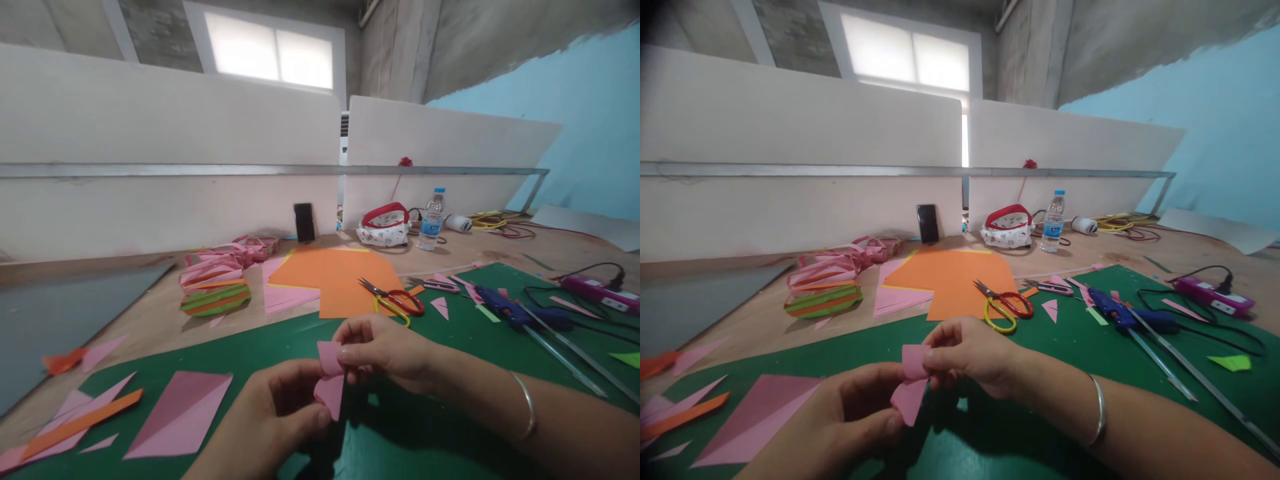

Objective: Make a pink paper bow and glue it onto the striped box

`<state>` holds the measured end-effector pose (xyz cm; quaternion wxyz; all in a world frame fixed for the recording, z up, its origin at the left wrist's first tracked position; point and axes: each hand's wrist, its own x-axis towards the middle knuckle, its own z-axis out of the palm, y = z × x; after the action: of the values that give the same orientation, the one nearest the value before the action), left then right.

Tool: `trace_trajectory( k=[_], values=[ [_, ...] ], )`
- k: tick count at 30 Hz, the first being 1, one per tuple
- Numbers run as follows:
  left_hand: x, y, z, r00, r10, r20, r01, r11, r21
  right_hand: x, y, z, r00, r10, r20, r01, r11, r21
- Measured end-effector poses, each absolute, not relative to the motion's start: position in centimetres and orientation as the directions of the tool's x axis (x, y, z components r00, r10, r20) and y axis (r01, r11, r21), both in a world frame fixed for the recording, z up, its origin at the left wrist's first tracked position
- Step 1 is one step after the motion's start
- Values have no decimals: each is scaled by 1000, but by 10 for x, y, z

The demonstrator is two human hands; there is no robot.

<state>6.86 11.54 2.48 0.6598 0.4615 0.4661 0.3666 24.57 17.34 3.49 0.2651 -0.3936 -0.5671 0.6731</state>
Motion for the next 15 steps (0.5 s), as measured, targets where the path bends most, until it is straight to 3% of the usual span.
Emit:
trace_trajectory(
  k=[7,11,15],
  values=[
    [72,111,28,219,947,-235,77,224,972,238,164,37,-399,917,10,283,134,-950],
    [71,115,30,184,976,-119,159,90,983,238,161,38,-493,870,-3,200,110,-973],
    [71,114,32,112,990,-88,205,64,977,240,159,39,-545,838,-17,138,70,-988]
  ],
)
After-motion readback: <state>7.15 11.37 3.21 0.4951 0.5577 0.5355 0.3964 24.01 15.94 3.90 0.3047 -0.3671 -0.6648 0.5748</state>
